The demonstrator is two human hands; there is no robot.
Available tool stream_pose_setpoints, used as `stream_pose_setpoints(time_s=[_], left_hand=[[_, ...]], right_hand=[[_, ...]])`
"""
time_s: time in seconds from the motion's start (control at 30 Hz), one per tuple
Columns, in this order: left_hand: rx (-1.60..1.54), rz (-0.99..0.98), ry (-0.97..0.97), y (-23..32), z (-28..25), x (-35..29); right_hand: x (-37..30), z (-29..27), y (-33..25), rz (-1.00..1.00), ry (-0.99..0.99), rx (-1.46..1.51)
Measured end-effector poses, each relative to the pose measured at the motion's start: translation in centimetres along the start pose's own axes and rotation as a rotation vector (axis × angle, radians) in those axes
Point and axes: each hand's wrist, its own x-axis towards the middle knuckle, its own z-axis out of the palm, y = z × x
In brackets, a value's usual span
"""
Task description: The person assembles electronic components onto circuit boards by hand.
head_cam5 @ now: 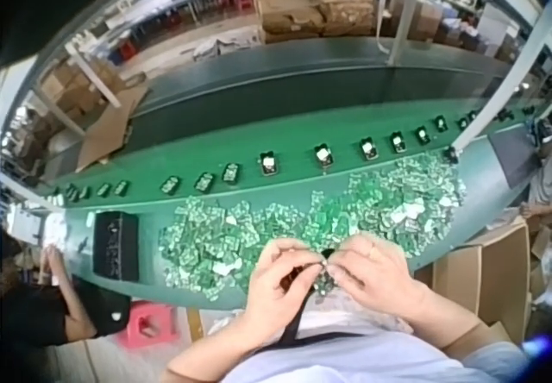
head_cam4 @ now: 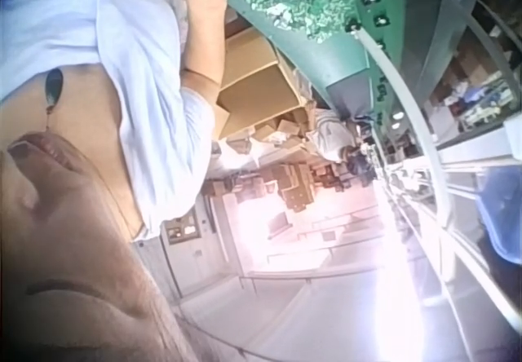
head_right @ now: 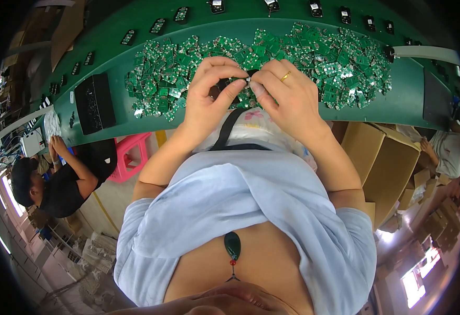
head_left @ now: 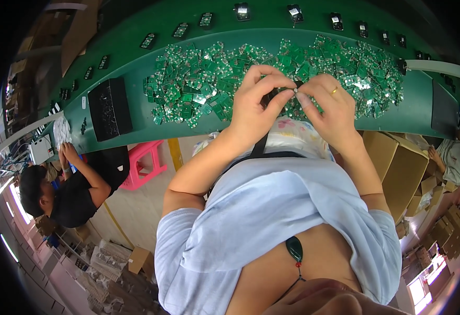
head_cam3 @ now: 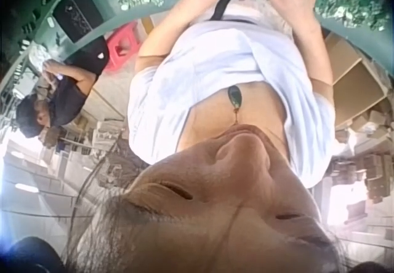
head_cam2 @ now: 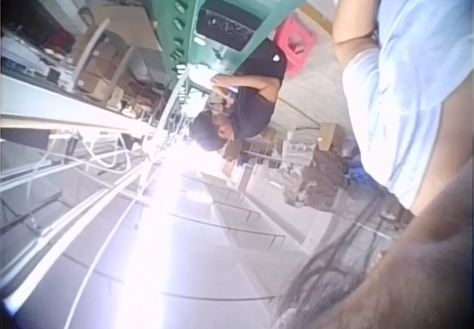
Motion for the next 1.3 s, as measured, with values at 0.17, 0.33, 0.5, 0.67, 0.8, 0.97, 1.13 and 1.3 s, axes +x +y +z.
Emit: stream_pose_setpoints(time_s=[0.17,0.33,0.5,0.67,0.8,0.97,1.13,1.3], left_hand=[[0.143,0.034,-0.010,-0.3,-0.1,0.3],[-0.308,-0.425,-0.177,-0.3,-0.7,0.8],[-0.322,-0.459,-0.154,0.2,-1.1,1.1],[-0.035,-0.382,-0.040,0.3,-1.3,0.9],[0.051,-0.236,0.072,0.8,-0.8,0.8],[0.128,-0.096,0.125,0.9,-0.6,0.9],[0.170,-0.064,0.124,1.2,-0.5,0.9],[0.230,0.057,0.149,0.9,-0.3,0.9]], right_hand=[[0.4,0.1,0.3,-0.012,-0.013,0.017],[-0.2,1.5,0.5,0.159,0.090,0.299],[0.2,1.0,0.7,0.141,0.083,0.348],[0.7,0.3,0.6,-0.026,0.014,0.179],[1.0,0.1,0.1,-0.094,0.007,0.091],[1.1,-0.1,-0.3,-0.113,-0.034,0.073],[1.0,-0.3,-0.2,-0.140,-0.078,0.045],[1.2,-0.6,-0.6,-0.186,-0.137,-0.026]])
